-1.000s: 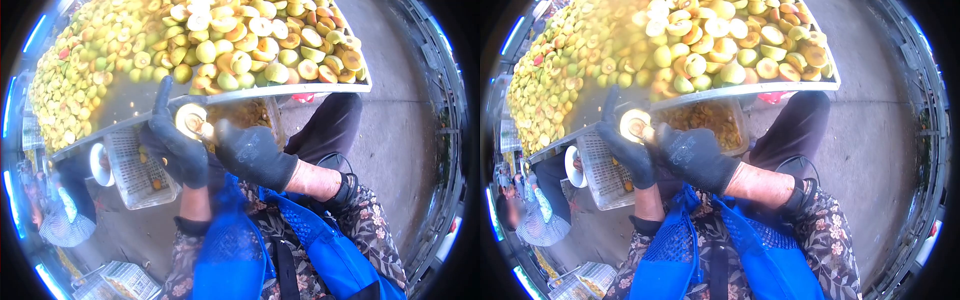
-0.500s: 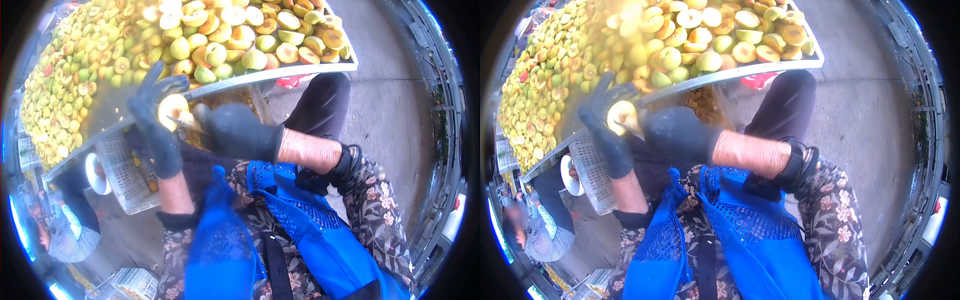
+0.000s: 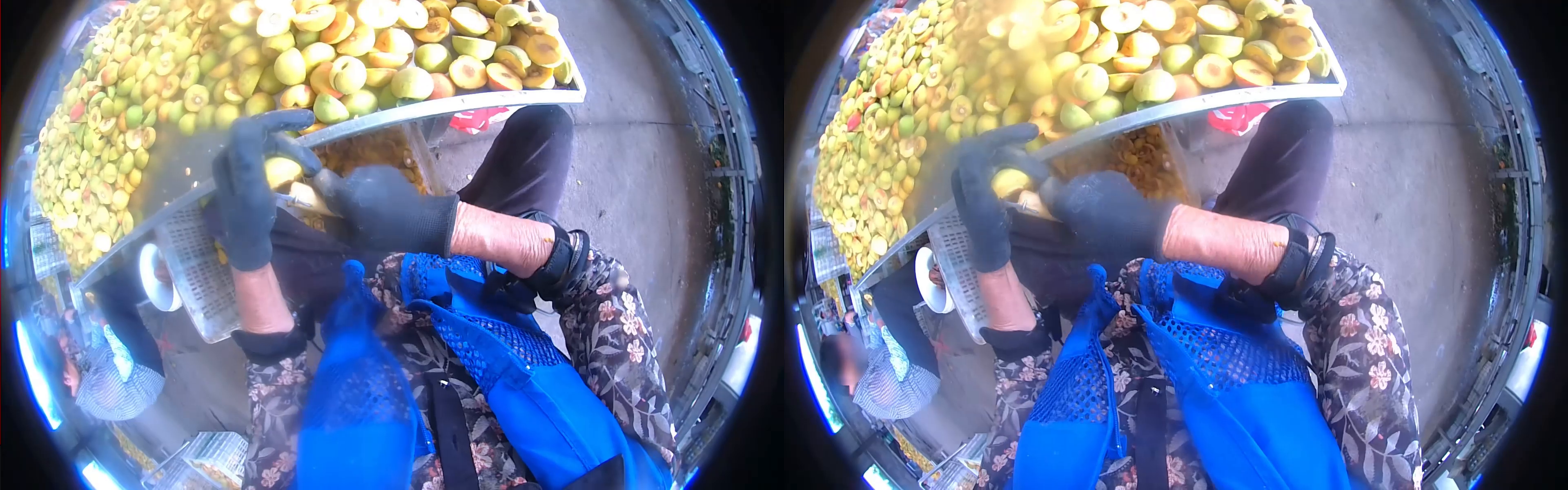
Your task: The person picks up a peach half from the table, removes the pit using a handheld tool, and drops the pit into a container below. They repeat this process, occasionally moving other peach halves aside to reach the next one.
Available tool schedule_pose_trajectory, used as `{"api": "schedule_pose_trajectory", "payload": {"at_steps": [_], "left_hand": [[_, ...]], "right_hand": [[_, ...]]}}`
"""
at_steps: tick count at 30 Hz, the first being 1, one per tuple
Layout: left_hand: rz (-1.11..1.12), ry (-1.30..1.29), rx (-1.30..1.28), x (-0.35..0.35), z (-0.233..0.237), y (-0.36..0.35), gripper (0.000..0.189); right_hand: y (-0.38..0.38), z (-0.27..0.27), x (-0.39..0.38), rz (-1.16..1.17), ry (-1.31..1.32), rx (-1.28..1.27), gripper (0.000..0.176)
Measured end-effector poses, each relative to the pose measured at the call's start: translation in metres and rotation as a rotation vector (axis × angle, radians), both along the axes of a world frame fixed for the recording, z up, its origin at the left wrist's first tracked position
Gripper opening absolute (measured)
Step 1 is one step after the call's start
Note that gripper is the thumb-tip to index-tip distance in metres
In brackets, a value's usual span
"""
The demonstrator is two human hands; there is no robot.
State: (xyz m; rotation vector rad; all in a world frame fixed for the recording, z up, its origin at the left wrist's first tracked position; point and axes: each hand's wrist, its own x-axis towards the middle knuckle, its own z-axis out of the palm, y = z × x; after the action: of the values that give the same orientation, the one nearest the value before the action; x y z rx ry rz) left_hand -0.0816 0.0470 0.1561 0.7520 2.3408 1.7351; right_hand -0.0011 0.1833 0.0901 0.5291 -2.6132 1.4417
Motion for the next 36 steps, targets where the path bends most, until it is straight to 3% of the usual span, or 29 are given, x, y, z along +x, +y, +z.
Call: {"api": "schedule_pose_trajectory", "payload": {"at_steps": [1, 4, 7, 9, 10, 11, 13, 15, 17, 18, 19, 20, 21, 24, 25, 26, 28, 30, 31, 33, 36], "left_hand": [[-0.033, 0.038, -0.040, -0.003, -0.001, 0.002, 0.058], [-0.031, 0.096, 0.044, -0.006, -0.009, -0.003, 0.053], [-0.001, 0.047, 0.300, 0.001, -0.022, 0.004, 0.047], [0.351, 0.808, -0.008, -0.005, -0.050, 0.012, 0.050], [0.389, 0.776, 0.103, -0.005, -0.056, 0.015, 0.051], [0.423, 0.748, 0.218, -0.004, -0.063, 0.018, 0.052], [0.167, -0.178, 0.900, 0.002, -0.064, 0.020, 0.055], [0.069, -0.625, 1.142, 0.003, -0.066, 0.017, 0.058], [0.183, -0.531, 1.040, -0.001, -0.068, 0.009, 0.057], [0.352, -0.133, 0.546, -0.002, -0.065, 0.005, 0.056], [0.497, 0.250, 0.030, 0.000, -0.062, -0.001, 0.056], [0.558, 0.302, -0.045, 0.001, -0.061, -0.008, 0.057], [0.621, 0.350, -0.122, 0.002, -0.059, -0.015, 0.058], [0.524, -0.473, 1.039, -0.006, -0.059, -0.031, 0.060], [0.542, -0.474, 1.061, -0.006, -0.063, -0.050, 0.060], [0.229, -0.447, 0.976, -0.006, -0.081, -0.088, 0.058], [0.442, -0.322, 0.887, -0.006, -0.097, -0.135, 0.054], [0.749, 0.006, 0.265, -0.006, -0.117, -0.188, 0.056], [0.796, 0.087, 0.081, -0.010, -0.110, -0.192, 0.052], [0.882, 0.232, -0.288, -0.023, -0.094, -0.194, 0.044], [0.680, 0.434, -0.439, -0.082, -0.082, -0.181, 0.038]], "right_hand": [[0.003, 0.004, -0.001, -0.002, 0.013, 0.145, 0.030], [0.006, 0.022, -0.003, 0.220, -0.342, -0.526, 0.029], [0.017, 0.025, -0.008, 0.232, -0.494, -0.451, 0.025], [0.016, 0.001, -0.014, 0.235, -0.305, -0.315, 0.024], [0.018, -0.001, -0.016, 0.234, -0.211, -0.243, 0.023], [0.025, 0.001, -0.017, 0.307, -0.401, -0.300, 0.023], [0.036, 0.016, -0.016, 0.431, -0.637, -0.430, 0.024], [0.037, -0.012, -0.011, 0.502, -0.593, -0.592, 0.023], [0.037, -0.036, -0.008, 0.490, -0.524, -0.645, 0.018], [0.041, -0.045, -0.008, 0.409, -0.489, -0.544, 0.017], [0.045, -0.052, -0.008, 0.269, -0.449, -0.308, 0.017], [0.042, -0.058, -0.007, 0.051, -0.632, -0.043, 0.021], [0.046, -0.111, -0.003, 0.024, -0.184, 0.599, 0.026], [0.053, -0.122, 0.006, -0.034, -0.209, 0.326, 0.025], [0.051, -0.113, 0.007, -0.048, -0.249, 0.261, 0.024], [0.054, -0.121, 0.010, -0.046, -0.203, 0.383, 0.023], [0.067, -0.142, 0.016, 0.009, -0.258, 0.577, 0.023], [0.079, -0.155, 0.027, 0.012, -0.322, 0.491, 0.026], [0.081, -0.155, 0.032, 0.020, -0.412, 0.480, 0.028], [0.083, -0.147, 0.035, 0.068, -0.516, 0.471, 0.034], [0.082, -0.137, 0.033, 0.097, -0.606, 0.499, 0.036]]}}
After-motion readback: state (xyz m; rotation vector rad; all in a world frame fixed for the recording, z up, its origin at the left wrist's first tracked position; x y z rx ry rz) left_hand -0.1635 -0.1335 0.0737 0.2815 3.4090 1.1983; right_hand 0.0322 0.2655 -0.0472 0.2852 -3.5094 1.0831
